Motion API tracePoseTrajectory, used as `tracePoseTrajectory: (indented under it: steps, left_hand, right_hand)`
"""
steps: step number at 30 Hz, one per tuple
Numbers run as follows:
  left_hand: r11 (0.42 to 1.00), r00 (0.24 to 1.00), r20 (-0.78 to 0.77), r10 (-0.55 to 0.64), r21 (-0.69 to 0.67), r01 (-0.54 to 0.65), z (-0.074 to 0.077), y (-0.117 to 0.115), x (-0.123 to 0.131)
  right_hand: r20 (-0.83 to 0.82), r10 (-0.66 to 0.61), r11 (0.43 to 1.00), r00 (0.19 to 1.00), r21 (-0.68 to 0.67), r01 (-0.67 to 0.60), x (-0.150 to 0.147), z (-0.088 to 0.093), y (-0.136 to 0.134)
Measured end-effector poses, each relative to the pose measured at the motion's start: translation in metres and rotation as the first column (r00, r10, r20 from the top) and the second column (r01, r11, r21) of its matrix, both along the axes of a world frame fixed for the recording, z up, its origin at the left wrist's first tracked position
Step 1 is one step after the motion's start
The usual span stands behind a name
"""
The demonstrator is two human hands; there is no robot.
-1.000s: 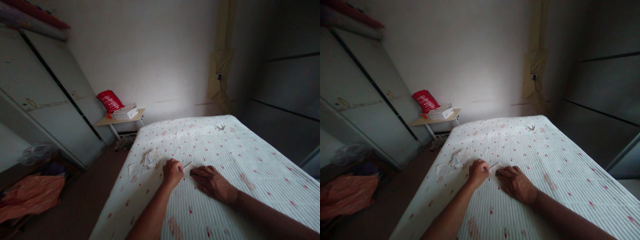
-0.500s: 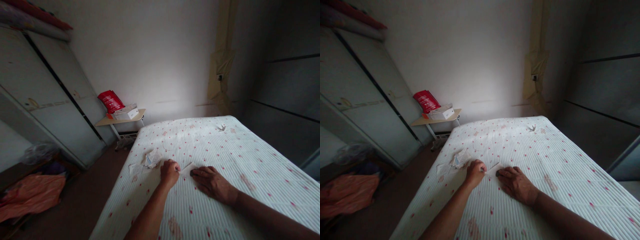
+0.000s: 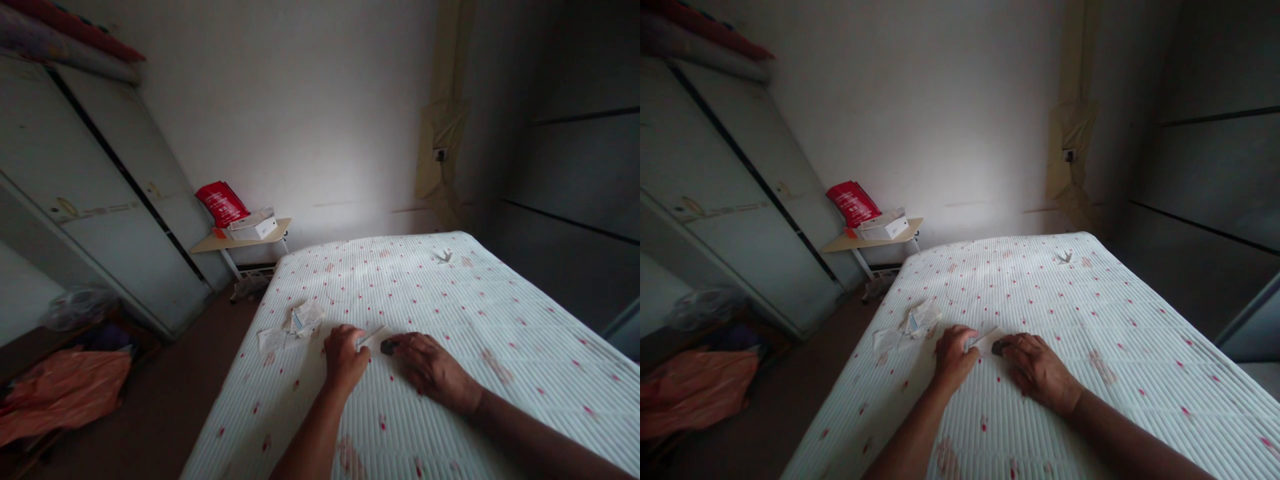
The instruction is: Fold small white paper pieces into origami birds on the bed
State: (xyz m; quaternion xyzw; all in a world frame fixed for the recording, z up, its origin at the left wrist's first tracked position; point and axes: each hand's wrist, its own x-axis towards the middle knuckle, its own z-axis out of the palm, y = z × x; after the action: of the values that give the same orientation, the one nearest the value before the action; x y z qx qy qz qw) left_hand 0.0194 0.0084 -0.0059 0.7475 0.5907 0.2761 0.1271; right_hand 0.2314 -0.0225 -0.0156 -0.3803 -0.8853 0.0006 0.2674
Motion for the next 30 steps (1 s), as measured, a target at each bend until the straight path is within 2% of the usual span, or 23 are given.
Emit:
tracePoseTrajectory:
  steps: [5,7,18,22,30]
  left_hand:
    - [0.999,0.995,-0.098,0.023,0.041,-0.020,-0.004,-0.004,0.007]
    - [0.998,0.994,-0.103,0.024,0.065,-0.018,-0.006,-0.005,0.008]
    - [0.991,0.998,-0.050,-0.022,0.131,0.029,-0.011,-0.006,0.007]
    - [0.992,0.998,-0.059,-0.033,0.116,0.039,-0.009,-0.006,0.007]
    - [0.996,0.997,-0.077,-0.003,0.084,0.009,-0.006,-0.007,0.008]
  right_hand:
    - [-0.094,-0.278,0.960,0.956,0.001,0.280,0.006,-0.013,0.009]
    - [-0.067,-0.327,0.945,0.943,-0.022,0.327,0.006,-0.014,0.012]
    - [0.005,-0.292,0.954,0.957,-0.070,0.291,0.004,-0.008,0.011]
    - [-0.010,-0.250,0.966,0.968,-0.074,0.249,0.006,-0.010,0.012]
    - [-0.008,-0.257,0.965,0.966,-0.051,0.256,0.004,-0.007,0.011]
